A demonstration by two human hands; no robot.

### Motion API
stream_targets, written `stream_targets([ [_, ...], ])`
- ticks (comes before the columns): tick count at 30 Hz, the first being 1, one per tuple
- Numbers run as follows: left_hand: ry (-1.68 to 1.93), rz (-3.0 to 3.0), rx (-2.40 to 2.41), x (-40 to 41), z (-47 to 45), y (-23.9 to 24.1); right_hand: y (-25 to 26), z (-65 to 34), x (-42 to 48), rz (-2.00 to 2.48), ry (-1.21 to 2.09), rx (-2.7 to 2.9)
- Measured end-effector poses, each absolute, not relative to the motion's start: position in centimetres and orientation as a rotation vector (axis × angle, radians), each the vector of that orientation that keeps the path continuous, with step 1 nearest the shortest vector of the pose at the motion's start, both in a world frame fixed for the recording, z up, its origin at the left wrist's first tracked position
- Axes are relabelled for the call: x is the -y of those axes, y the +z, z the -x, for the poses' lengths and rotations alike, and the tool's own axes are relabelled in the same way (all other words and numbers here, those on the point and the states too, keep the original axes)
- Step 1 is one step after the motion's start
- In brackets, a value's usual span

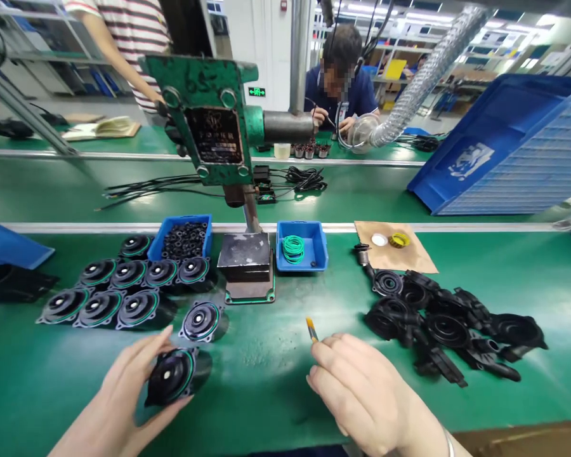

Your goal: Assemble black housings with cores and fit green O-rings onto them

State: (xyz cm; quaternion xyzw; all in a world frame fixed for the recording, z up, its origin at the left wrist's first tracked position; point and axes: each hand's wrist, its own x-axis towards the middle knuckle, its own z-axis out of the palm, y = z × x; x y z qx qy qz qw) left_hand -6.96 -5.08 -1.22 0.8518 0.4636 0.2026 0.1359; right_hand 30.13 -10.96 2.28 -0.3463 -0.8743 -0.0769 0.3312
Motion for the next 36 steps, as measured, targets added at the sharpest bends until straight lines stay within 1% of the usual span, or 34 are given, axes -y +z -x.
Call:
stream_targets([
  [3,0.545,-2.466,-1.343,3.6,6.5,-0.4,2.0,-30.2,10.8,0.918,-0.190,2.278],
  [8,0.180,-2.467,-1.091,1.2,4.8,1.6,1.1,-31.2,11.5,0.974,-0.214,2.252],
  [12,0.079,-2.398,-1.003,0.1,4.4,2.0,0.7,-31.6,11.7,1.021,-0.235,2.225],
  [18,0.110,-2.323,-0.936,0.5,2.6,1.4,2.6,-31.3,11.1,1.087,-0.272,2.125],
  [25,0.154,-2.271,-0.749,1.2,-3.8,1.4,4.0,-31.5,10.3,1.122,-0.244,2.088],
  [33,0.306,-2.344,-0.676,-0.2,-13.5,-0.1,2.8,-34.2,11.6,1.244,-0.218,1.956],
  [36,0.335,-2.385,-0.696,-0.3,-15.0,0.3,2.2,-35.0,11.4,1.281,-0.192,1.882],
])
